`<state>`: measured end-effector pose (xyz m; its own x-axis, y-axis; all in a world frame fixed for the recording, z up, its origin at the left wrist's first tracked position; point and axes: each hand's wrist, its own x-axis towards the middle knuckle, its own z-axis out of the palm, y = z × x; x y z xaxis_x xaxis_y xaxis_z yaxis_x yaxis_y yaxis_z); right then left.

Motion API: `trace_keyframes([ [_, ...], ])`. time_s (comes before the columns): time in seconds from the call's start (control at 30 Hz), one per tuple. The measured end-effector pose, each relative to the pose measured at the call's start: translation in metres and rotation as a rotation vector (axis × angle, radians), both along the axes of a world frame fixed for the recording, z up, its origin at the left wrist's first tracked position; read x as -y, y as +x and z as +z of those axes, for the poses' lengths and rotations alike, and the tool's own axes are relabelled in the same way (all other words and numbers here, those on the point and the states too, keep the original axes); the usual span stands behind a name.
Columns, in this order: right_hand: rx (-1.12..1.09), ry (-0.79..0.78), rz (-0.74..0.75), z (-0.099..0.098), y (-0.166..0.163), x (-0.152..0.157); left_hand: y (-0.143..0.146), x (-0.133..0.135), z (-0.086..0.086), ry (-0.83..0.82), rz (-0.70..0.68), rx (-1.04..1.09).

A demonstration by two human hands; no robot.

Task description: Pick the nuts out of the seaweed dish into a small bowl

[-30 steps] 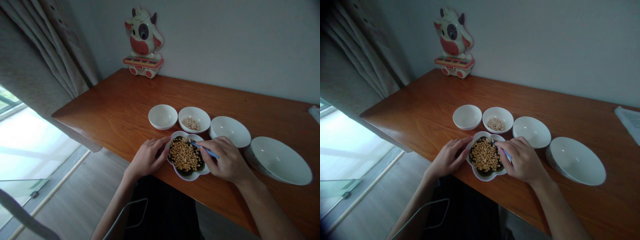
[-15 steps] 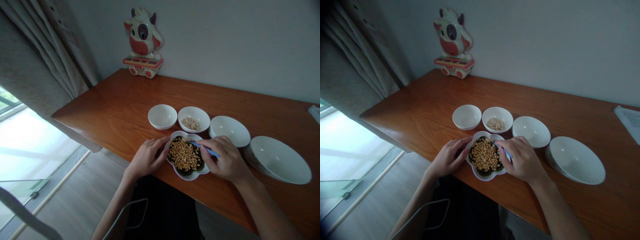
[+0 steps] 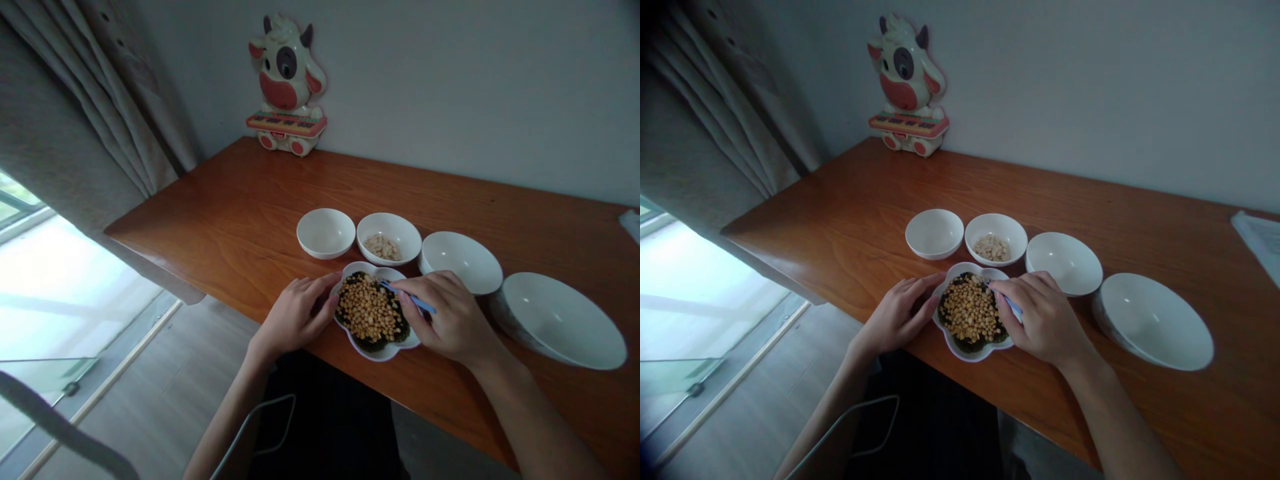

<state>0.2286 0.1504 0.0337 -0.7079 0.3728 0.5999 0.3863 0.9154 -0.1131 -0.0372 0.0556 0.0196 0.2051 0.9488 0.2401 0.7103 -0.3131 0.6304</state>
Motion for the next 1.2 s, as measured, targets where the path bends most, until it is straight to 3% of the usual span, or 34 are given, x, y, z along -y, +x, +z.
trace_keyframes([
  [0.8,-0.064,0.016,0.003,-0.0008,0.0005,0.0002,0.0010,-0.0001,-0.0004,0.021,0.006,0.014],
  [1.2,0.026,0.002,-0.029,0.0019,0.0008,0.0009,0.0008,0.0000,0.0000,0.012,0.007,0.004],
])
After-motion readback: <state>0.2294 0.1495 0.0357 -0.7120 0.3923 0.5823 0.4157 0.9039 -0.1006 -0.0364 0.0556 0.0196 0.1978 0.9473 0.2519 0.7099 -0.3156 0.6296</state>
